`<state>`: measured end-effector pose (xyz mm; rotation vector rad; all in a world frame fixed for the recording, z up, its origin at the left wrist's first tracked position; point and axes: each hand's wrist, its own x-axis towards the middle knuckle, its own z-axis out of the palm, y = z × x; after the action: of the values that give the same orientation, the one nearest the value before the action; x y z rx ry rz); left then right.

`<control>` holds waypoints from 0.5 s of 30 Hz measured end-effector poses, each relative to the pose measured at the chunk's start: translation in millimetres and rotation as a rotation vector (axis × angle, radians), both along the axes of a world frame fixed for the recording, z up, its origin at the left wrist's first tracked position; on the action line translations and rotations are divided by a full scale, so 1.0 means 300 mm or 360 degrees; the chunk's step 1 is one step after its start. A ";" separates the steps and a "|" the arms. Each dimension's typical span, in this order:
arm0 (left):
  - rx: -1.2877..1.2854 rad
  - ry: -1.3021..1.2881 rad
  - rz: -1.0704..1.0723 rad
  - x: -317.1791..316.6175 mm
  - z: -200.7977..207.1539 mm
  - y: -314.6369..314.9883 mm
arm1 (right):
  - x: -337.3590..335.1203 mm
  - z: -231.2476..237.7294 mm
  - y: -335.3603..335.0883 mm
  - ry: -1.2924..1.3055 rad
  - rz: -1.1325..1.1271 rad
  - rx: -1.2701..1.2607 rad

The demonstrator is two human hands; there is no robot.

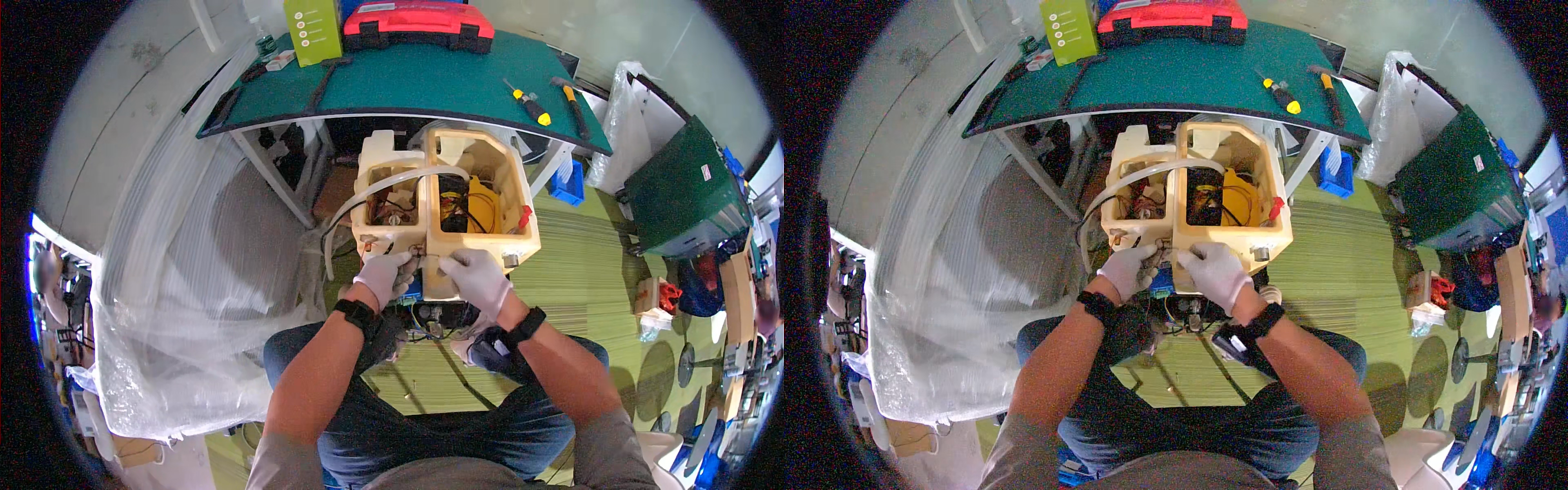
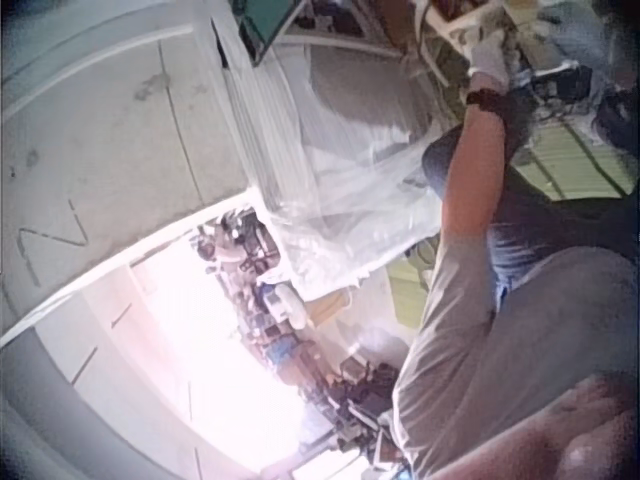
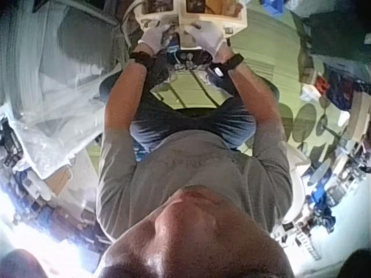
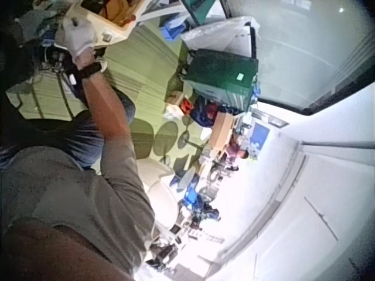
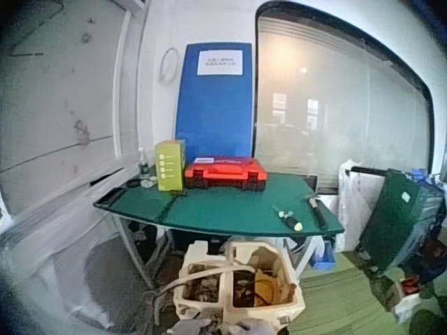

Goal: Connecting electrical wires and using a screwdriver to repair a mechanical device housing.

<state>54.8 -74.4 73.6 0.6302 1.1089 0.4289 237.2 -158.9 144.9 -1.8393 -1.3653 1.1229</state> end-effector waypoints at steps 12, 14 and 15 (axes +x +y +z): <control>0.0168 0.0274 0.0082 0.035 -0.043 0.019 | 0.023 -0.059 0.131 -0.0401 0.0109 0.0082; 0.0231 0.0324 0.0020 0.057 -0.041 0.023 | 0.041 -0.071 0.130 -0.0475 0.0075 0.0139; 0.0227 0.0319 0.0019 0.056 -0.060 0.026 | 0.036 -0.052 0.129 -0.0485 0.0083 0.0102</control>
<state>71.6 -66.7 55.6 0.8057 1.2805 0.4649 248.0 -120.3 129.5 -1.9974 -1.6065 0.8357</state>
